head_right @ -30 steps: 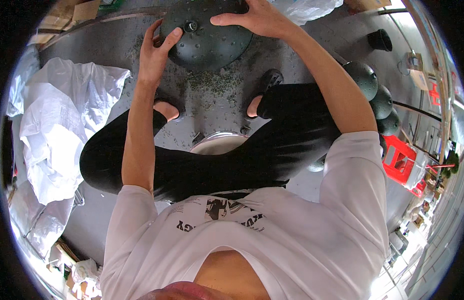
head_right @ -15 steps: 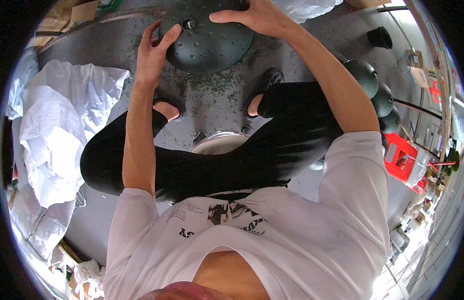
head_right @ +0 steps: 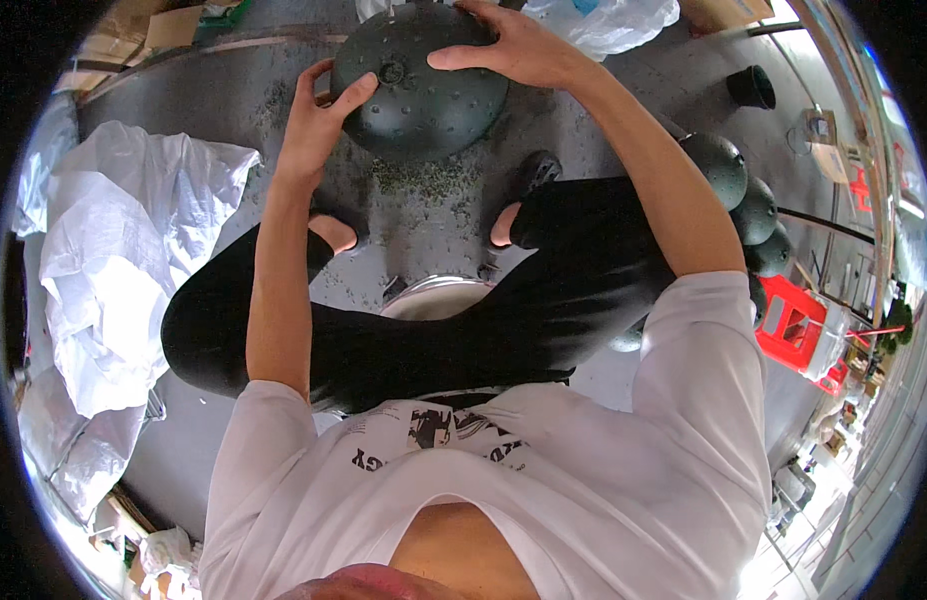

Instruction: Cleaning and trimming holes on green molded plastic shell components in a factory setting.

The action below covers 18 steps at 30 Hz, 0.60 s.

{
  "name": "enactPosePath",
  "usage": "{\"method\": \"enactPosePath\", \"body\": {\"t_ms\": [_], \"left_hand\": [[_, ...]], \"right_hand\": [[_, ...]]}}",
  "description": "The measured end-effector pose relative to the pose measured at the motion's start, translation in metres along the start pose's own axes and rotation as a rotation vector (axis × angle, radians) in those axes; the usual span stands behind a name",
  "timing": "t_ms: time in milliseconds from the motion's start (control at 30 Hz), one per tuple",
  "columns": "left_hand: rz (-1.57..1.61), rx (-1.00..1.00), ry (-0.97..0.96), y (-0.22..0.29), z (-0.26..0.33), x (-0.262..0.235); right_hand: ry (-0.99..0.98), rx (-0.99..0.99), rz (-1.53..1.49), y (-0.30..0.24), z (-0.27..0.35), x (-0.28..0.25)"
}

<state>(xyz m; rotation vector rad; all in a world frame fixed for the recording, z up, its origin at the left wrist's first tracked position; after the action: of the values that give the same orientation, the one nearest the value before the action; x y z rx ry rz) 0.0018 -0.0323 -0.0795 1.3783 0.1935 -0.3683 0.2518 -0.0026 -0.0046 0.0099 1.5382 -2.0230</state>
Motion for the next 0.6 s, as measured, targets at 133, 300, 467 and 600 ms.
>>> {"method": "enactPosePath", "body": {"t_ms": [133, 300, 467, 600], "left_hand": [[-0.012, 0.017, -0.015, -0.012, -0.003, 0.005], [0.047, 0.065, -0.028, -0.019, -0.008, 0.004], [0.117, -0.115, -0.042, -0.030, -0.016, 0.006], [0.134, -0.138, -0.022, -0.030, -0.012, 0.012]], "right_hand": [[0.090, -0.140, 0.121, 0.037, -0.008, 0.004], [0.040, -0.022, 0.175, 0.023, -0.008, -0.001], [0.248, -0.277, 0.405, 0.047, -0.009, -0.001], [0.227, -0.293, 0.448, 0.041, -0.010, 0.006]]}}
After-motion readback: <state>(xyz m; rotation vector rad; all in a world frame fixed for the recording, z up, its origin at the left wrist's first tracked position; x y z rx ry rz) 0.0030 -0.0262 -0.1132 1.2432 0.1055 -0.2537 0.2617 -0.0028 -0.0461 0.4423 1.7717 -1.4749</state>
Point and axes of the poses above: each hand's wrist, its own z-axis away from the middle knuckle, its own x-axis out of the palm, y = z × x, the point moved 4 cm from there along -z, towards the middle knuckle, and after that the axes turned 13 degrees about -z, right-handed, at the moved point
